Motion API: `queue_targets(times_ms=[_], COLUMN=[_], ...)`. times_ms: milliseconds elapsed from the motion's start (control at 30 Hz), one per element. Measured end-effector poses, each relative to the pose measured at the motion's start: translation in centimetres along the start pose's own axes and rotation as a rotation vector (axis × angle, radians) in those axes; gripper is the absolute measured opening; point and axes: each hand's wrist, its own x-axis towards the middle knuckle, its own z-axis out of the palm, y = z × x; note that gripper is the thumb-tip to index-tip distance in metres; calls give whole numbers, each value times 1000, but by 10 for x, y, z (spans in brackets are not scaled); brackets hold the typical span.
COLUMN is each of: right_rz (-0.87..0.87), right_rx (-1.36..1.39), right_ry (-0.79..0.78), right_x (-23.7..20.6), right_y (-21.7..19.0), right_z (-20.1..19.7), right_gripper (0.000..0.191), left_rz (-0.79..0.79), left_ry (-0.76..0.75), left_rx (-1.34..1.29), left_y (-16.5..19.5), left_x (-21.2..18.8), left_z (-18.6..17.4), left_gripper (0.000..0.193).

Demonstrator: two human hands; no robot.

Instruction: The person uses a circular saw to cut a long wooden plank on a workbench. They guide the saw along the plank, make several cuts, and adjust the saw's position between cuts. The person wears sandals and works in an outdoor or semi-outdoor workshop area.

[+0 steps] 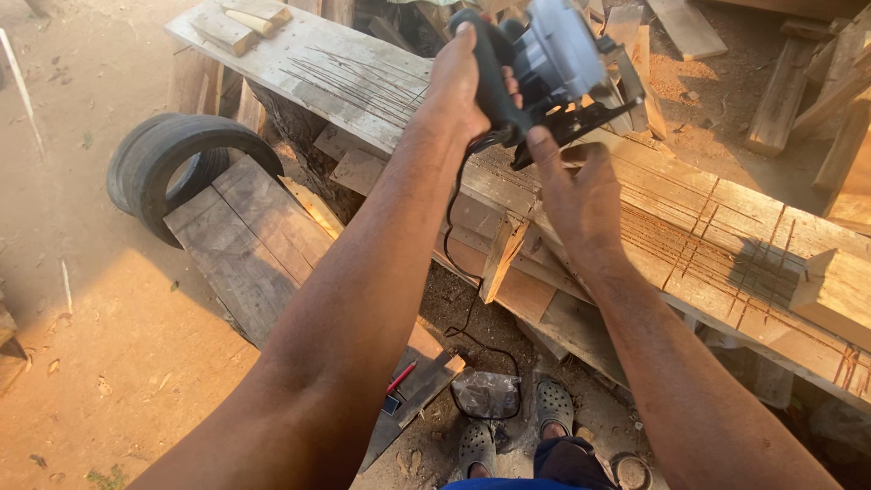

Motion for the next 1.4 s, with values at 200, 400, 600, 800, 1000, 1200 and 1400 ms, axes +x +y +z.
queue_targets(times_ms=[200,400,600,800,1000,1200,1400], right_rz=[-45,3,148,53,308,-24,-515], right_rx=[134,186,392,388,324,-206,-618], right_ry=[54,53,-13,-51,17,210,256], right_x=[18,25,24,23,21,7,15], right_y=[-10,4,5,6,16,36,43], right_z=[-22,-32,-32,-38,-48,-73,-96], right_gripper=[66,48,35,35,42,52,51], left_rz=[67,63,72,97,78,69,59], left_ry=[11,64,81,60,15,4,24], left_rx=[0,52,82,60,50,136,140], left_y=[-24,-23,-30,-40,-40,-40,-36], left_x=[14,21,13,6,12,14,19], left_z=[35,52,65,73,75,85,90], left_gripper=[61,52,56,58,62,55,58])
